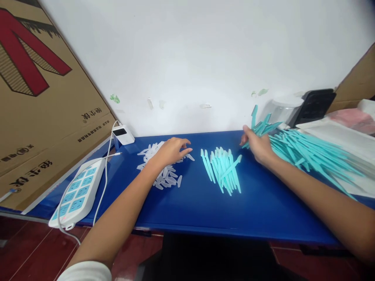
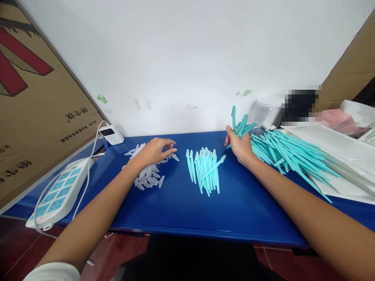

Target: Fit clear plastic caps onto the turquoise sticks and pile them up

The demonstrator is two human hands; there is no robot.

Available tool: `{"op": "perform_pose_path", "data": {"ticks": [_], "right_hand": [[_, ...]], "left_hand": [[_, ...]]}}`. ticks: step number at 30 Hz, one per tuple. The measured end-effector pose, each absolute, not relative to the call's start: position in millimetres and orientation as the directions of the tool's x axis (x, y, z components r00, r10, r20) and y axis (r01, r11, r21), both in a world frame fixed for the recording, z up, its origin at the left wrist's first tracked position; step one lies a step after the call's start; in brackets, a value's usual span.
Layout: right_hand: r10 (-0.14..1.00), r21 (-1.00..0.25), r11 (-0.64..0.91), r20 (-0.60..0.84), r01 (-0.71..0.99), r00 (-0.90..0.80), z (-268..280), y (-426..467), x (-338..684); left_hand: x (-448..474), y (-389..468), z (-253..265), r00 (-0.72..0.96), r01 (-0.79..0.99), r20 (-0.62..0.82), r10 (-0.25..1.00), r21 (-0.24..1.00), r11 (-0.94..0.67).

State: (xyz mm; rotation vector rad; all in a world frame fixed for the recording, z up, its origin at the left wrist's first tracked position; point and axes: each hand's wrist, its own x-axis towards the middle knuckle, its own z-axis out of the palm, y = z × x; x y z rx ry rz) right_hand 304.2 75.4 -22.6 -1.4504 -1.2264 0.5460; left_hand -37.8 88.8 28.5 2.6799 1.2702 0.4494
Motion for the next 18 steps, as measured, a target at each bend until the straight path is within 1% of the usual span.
{"op": "perform_pose_path", "data": {"ticks": [3, 5, 8, 11, 15, 16, 18], "right_hand": [[0.899, -0.926, 0.081, 0.228, 0.369, 0.374, -21.6, 76.9, 306.9], [0.899, -0.935, 0.098, 0.230, 0.342, 0.372, -21.6, 78.3, 309.4], [0.898, -0.926, 0.152, 0.276, 0.345, 0.343, -21.6, 80.2, 312.2], [0.904, -0.905, 0.149, 0.288, 0.398, 0.316, -21.6, 80.0, 311.4], [0.931, -0.885, 0.087, 0.236, 0.458, 0.279, -22.7, 77.4, 307.4], [0.936, -0.874, 0.091, 0.239, 0.477, 0.260, -22.6, 76.8, 306.7], [0.951, -0.825, 0.127, 0.259, 0.550, 0.168, -20.7, 75.7, 306.2]], "left_hand": [[-37.7, 88.6, 29.3, 0.592, 0.728, 0.213, 0.777, 0.272, -0.630], [-37.3, 88.3, 29.8, 0.589, 0.732, 0.203, 0.782, 0.275, -0.623], [-37.6, 88.5, 29.5, 0.589, 0.738, 0.188, 0.786, 0.270, -0.618], [-40.4, 90.6, 28.9, 0.587, 0.742, 0.191, 0.786, 0.261, -0.618], [-45.5, 94.2, 29.7, 0.581, 0.734, 0.202, 0.788, 0.288, -0.615], [-46.1, 94.7, 30.1, 0.591, 0.721, 0.195, 0.783, 0.306, -0.621], [-46.2, 94.8, 30.3, 0.631, 0.686, 0.160, 0.759, 0.342, -0.642]]}}
